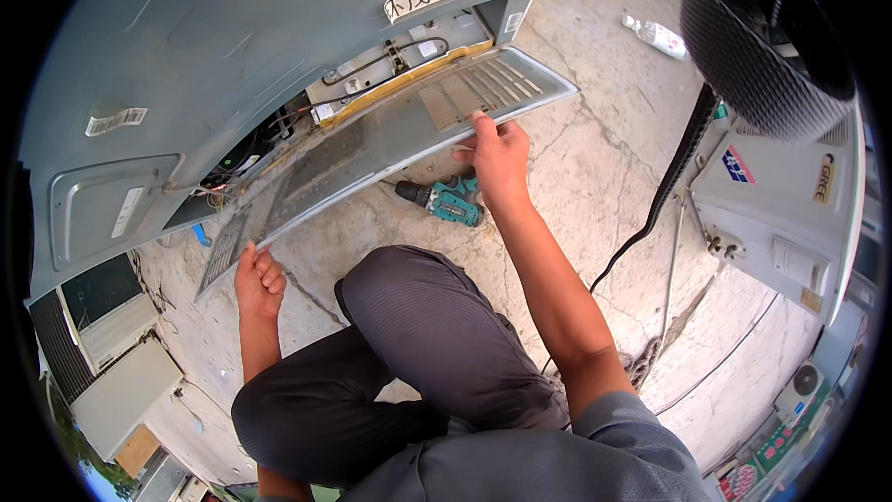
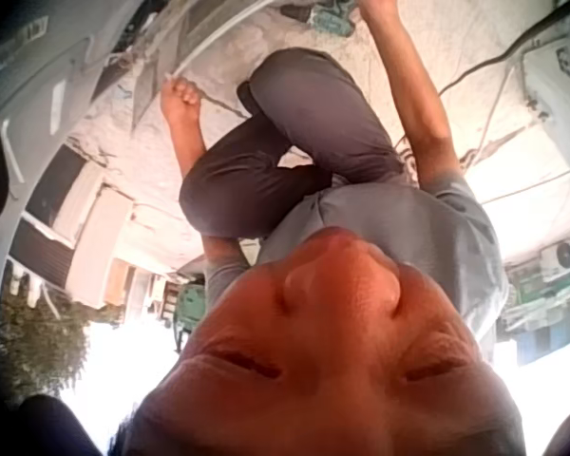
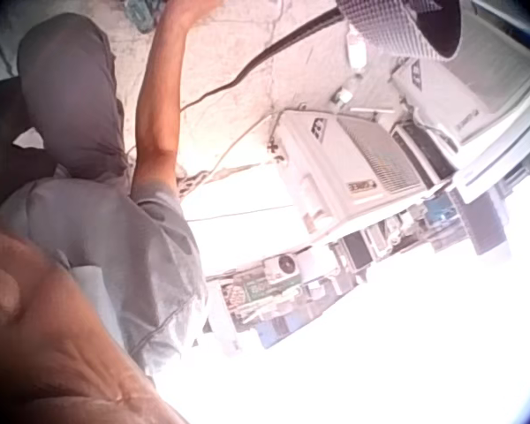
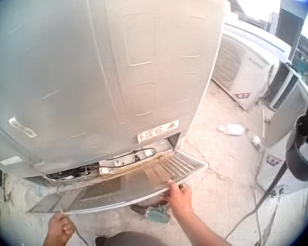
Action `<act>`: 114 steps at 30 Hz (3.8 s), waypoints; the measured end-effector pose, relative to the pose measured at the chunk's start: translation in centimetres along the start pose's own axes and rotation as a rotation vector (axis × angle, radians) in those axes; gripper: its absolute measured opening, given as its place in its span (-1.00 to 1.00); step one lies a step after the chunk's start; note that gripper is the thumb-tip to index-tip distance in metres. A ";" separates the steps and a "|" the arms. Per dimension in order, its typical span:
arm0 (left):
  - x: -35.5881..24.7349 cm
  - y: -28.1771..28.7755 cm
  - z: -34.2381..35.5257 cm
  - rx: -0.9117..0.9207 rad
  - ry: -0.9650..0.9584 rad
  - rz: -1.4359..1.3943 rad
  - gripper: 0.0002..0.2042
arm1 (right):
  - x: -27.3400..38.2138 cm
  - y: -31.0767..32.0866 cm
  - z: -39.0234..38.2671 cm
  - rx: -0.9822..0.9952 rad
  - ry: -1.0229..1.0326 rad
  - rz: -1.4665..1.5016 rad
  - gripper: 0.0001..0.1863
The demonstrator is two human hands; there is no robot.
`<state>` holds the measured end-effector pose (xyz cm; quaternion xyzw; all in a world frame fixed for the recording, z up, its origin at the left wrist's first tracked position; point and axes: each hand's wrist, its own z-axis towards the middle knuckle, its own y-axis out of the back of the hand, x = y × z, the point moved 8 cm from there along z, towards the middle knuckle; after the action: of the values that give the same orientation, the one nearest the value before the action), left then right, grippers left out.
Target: The person removes a filter from an air conditioner unit and places it on the ground. They then use a cordless drill to secure the unit's casing with screws. Finally, they handle a flexible tube, attaching a blue cap to its end.
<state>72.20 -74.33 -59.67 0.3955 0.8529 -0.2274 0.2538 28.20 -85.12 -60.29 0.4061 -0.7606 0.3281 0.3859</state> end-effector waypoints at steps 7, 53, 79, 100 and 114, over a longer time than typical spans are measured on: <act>-1.2 -0.9 0.1 -0.010 -0.022 0.036 -0.72 | 0.2 -0.8 0.5 0.018 0.006 0.053 -0.57; -3.8 -1.0 1.1 -0.068 -0.011 0.089 -0.60 | 3.0 -3.6 0.1 0.017 -0.018 -0.018 -0.61; -6.0 -2.4 1.8 -0.064 -0.022 0.157 -0.56 | 2.9 -4.0 2.8 0.047 0.025 0.066 -0.56; -4.2 -1.3 1.0 -0.098 -0.045 0.117 -0.58 | 0.3 -2.1 1.8 0.009 0.036 0.130 -0.60; -5.1 -2.2 1.3 -0.106 -0.091 0.076 -0.65 | -0.1 -2.1 2.1 -0.001 0.033 0.142 -0.68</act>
<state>73.62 -79.23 -57.13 0.4026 0.8358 -0.1897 0.3214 29.39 -87.76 -61.00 0.3455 -0.7812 0.3609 0.3742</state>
